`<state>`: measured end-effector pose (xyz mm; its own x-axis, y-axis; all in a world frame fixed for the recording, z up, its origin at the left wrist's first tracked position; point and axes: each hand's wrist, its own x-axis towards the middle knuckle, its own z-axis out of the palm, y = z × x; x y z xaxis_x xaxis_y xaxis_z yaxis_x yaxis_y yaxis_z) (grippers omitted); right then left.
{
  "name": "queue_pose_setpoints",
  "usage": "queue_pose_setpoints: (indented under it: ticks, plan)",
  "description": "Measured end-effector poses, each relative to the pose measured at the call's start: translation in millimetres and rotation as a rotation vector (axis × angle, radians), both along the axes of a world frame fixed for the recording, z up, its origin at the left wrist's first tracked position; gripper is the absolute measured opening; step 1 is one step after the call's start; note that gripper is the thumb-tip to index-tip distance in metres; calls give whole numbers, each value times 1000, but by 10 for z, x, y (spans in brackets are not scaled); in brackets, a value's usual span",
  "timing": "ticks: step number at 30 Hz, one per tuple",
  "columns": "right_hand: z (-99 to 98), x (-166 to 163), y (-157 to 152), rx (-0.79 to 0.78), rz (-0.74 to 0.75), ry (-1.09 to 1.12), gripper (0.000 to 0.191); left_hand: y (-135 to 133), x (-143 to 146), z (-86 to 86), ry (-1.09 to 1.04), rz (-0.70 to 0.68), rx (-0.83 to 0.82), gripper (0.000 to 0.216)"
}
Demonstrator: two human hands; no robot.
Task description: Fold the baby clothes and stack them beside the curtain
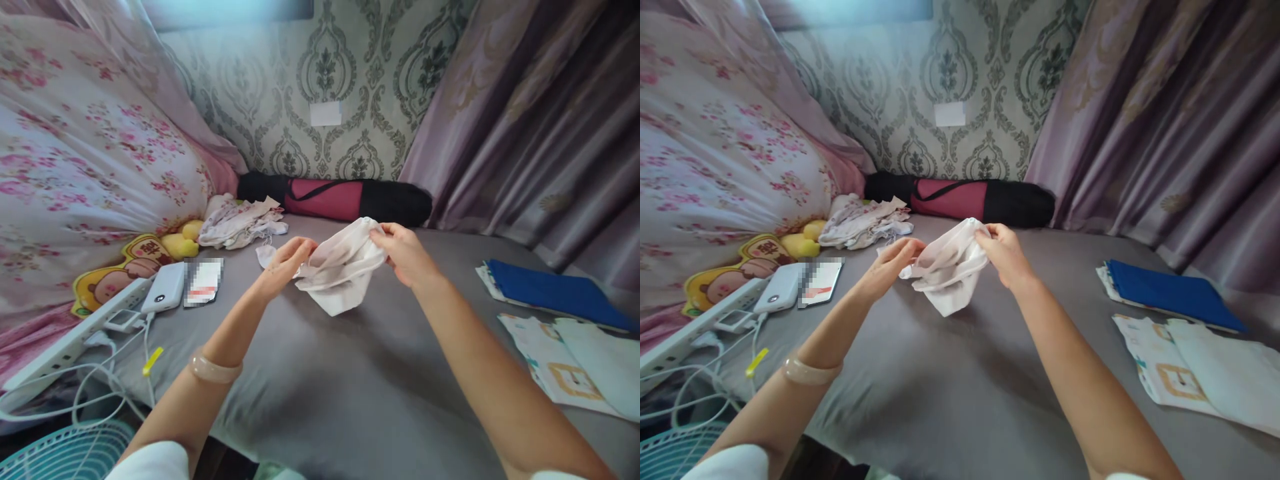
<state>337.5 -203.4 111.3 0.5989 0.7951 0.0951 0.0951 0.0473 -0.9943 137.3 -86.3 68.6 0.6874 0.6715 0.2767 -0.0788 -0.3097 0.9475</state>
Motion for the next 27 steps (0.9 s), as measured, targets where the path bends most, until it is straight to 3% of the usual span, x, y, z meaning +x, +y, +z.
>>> queue_pose_setpoints:
  ticks: [2, 8, 11, 18, 23, 27]
  plan:
    - [64, 30, 14, -34, -5, 69, 29, 53, -45, -89, 69, -7, 79, 39]
    - [159, 123, -18, -34, -46, 10, 34, 184, -30, -458, 168, -65, 231, 46]
    - [182, 183, -55, -29, -55, 28, 35, 149, 39, -542, 146, -57, 249, 38]
    - [327, 357, -194, -2, -113, -1, 32, -30, 271, -433, 152, -4, 232, 19]
    - [454, 478, -300, 10, -139, -3, 29, -128, 489, -400, 114, -32, 274, 20]
    - [543, 621, -442, 17, -135, -74, 33, -111, 638, -367, 82, -24, 209, 26]
